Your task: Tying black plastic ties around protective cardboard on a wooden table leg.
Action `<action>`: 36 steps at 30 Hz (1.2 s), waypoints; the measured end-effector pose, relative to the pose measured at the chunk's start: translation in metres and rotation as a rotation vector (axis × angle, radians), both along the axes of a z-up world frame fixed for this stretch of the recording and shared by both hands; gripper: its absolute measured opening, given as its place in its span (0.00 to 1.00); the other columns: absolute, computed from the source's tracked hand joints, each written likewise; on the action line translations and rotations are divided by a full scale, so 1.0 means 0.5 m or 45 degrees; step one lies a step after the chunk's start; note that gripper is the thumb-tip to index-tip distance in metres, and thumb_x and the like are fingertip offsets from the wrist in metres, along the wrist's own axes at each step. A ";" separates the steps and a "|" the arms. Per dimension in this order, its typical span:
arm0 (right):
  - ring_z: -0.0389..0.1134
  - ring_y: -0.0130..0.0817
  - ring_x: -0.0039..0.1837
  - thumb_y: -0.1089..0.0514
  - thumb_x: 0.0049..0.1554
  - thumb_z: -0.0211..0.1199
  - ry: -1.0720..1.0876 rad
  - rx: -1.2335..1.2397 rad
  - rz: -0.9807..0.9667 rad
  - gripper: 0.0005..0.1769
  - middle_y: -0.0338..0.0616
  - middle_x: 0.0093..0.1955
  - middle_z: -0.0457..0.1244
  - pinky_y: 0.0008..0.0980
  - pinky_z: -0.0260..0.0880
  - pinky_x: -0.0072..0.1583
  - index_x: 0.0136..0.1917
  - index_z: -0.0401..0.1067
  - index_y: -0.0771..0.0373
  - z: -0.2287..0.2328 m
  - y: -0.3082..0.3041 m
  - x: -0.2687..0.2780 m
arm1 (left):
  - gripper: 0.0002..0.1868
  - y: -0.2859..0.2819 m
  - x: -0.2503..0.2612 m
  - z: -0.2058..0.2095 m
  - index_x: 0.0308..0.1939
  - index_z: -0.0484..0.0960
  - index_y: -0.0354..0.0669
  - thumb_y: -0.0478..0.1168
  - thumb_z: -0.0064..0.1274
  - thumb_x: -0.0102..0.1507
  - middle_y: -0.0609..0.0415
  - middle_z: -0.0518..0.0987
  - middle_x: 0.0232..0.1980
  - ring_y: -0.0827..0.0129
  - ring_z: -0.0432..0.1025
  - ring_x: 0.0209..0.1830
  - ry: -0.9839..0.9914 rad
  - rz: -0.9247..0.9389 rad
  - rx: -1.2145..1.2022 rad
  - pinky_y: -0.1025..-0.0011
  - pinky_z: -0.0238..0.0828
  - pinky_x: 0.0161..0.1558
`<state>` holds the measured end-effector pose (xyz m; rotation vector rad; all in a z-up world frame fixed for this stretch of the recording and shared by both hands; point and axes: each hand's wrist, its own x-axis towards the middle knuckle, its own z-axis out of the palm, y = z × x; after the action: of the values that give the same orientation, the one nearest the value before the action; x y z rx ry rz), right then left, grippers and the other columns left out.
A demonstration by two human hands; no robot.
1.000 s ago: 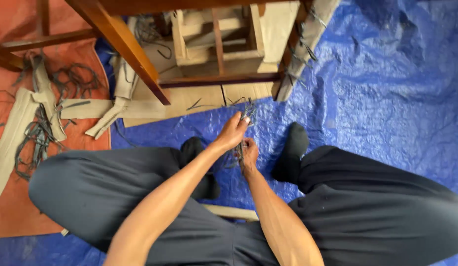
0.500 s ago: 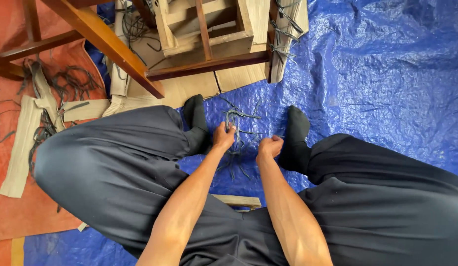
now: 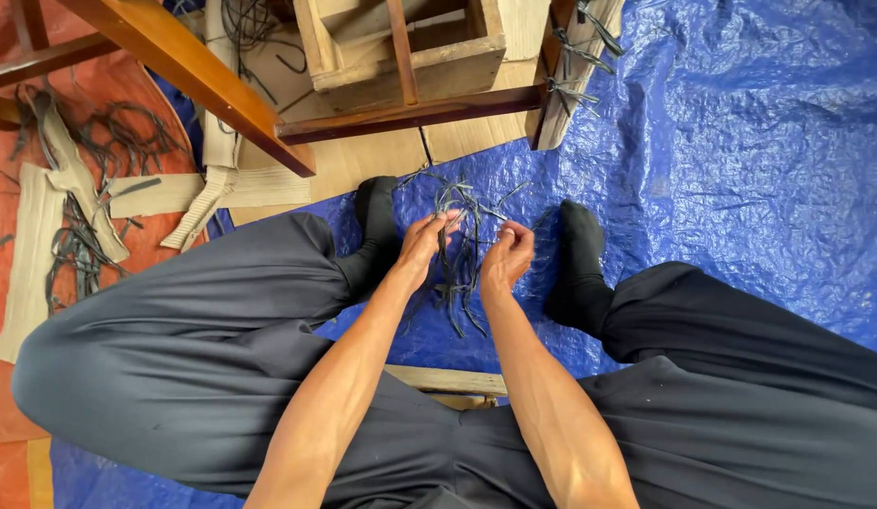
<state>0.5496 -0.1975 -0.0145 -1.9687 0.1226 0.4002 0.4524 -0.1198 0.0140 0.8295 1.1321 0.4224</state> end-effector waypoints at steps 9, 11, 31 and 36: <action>0.73 0.34 0.49 0.62 0.61 0.53 0.018 0.027 0.200 0.10 0.45 0.44 0.71 0.36 0.73 0.53 0.50 0.76 0.58 0.028 0.001 -0.013 | 0.12 -0.009 -0.032 -0.056 0.41 0.91 0.69 0.61 0.58 0.63 0.61 0.87 0.39 0.59 0.81 0.45 0.731 -0.132 0.389 0.64 0.77 0.46; 0.72 0.32 0.47 0.61 0.61 0.54 0.055 0.014 0.200 0.09 0.43 0.43 0.71 0.35 0.72 0.52 0.49 0.76 0.57 0.007 -0.003 -0.012 | 0.13 0.000 -0.026 -0.069 0.40 0.90 0.64 0.60 0.60 0.61 0.61 0.86 0.38 0.64 0.81 0.41 0.718 -0.093 0.370 0.67 0.77 0.44; 0.72 0.49 0.49 0.52 0.64 0.57 0.243 -0.144 0.710 0.12 0.53 0.42 0.71 0.44 0.73 0.52 0.49 0.79 0.57 0.032 -0.051 -0.036 | 0.18 0.003 -0.030 -0.085 0.57 0.83 0.42 0.47 0.56 0.66 0.45 0.83 0.47 0.69 0.80 0.37 0.353 0.201 0.099 0.80 0.79 0.36; 0.72 0.56 0.57 0.38 0.62 0.54 0.213 -0.525 0.229 0.19 0.51 0.44 0.72 0.48 0.69 0.63 0.45 0.79 0.49 -0.063 -0.072 -0.014 | 0.18 0.006 -0.020 -0.066 0.54 0.82 0.43 0.47 0.59 0.64 0.46 0.82 0.47 0.63 0.83 0.39 0.546 0.255 0.331 0.69 0.83 0.40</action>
<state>0.5428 -0.2333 -0.0459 -2.3591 0.1438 0.7027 0.4421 -0.1170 -0.0192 1.0702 1.5889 0.5834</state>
